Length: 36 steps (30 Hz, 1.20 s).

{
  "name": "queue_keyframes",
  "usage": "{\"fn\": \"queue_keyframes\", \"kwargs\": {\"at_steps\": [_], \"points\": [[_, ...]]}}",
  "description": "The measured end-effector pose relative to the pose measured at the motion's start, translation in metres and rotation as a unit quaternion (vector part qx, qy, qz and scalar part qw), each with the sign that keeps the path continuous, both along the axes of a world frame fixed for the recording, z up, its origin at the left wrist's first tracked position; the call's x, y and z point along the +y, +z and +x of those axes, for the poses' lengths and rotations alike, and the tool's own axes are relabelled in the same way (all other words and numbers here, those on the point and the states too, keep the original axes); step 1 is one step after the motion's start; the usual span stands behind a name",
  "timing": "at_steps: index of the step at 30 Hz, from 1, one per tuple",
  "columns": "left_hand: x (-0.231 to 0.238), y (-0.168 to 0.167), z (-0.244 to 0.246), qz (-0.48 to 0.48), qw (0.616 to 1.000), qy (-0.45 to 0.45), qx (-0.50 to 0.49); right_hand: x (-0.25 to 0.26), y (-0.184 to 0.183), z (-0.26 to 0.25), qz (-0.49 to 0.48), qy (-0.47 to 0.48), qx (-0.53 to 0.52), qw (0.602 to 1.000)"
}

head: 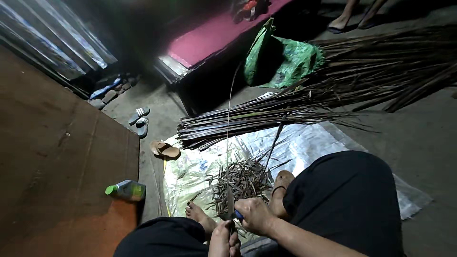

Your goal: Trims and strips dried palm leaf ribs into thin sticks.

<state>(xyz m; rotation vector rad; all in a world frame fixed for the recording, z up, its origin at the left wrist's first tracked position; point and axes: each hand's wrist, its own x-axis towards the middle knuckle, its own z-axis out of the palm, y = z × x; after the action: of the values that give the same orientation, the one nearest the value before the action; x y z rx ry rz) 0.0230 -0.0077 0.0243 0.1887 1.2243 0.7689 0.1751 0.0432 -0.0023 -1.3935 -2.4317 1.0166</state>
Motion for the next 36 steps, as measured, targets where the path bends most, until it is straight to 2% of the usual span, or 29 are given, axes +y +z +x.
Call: {"fn": "queue_keyframes", "kwargs": {"at_steps": [2,7,9,11,15,18,20,25,29,33,36], "points": [[-0.002,0.0,-0.002,0.009,1.0,-0.013,-0.006,0.006,-0.005,0.001,0.01,-0.023,-0.029,0.999],[-0.009,0.003,-0.002,0.0,0.999,-0.051,0.003,0.037,-0.005,0.012,-0.099,-0.13,-0.115,0.98],[-0.012,0.003,-0.001,-0.002,0.999,-0.052,0.003,0.044,-0.001,0.017,-0.111,-0.16,-0.117,0.974],[-0.012,-0.001,-0.003,0.0,0.999,-0.043,0.009,0.036,0.004,0.016,-0.089,-0.136,-0.073,0.984],[-0.001,-0.005,-0.004,0.001,1.0,-0.02,0.02,0.004,0.002,0.004,-0.066,-0.006,0.017,0.998],[0.007,-0.002,0.0,-0.014,1.0,0.012,0.009,-0.01,-0.005,-0.004,-0.007,0.035,0.037,0.999],[0.006,-0.002,0.002,-0.006,1.0,0.013,0.006,-0.009,-0.01,-0.005,0.034,0.021,0.029,0.999],[0.0,0.001,0.005,0.009,0.999,-0.029,0.024,0.015,-0.007,0.001,-0.068,-0.008,-0.084,0.994],[-0.003,0.0,0.005,0.008,0.999,-0.028,0.019,0.022,-0.009,0.0,-0.062,-0.02,-0.121,0.991],[-0.008,0.003,0.004,0.004,0.999,-0.034,0.004,0.033,-0.01,0.004,-0.069,-0.086,-0.145,0.983],[-0.013,0.002,0.006,0.01,0.999,-0.04,-0.003,0.046,-0.005,0.012,-0.121,-0.142,-0.17,0.968]]}}
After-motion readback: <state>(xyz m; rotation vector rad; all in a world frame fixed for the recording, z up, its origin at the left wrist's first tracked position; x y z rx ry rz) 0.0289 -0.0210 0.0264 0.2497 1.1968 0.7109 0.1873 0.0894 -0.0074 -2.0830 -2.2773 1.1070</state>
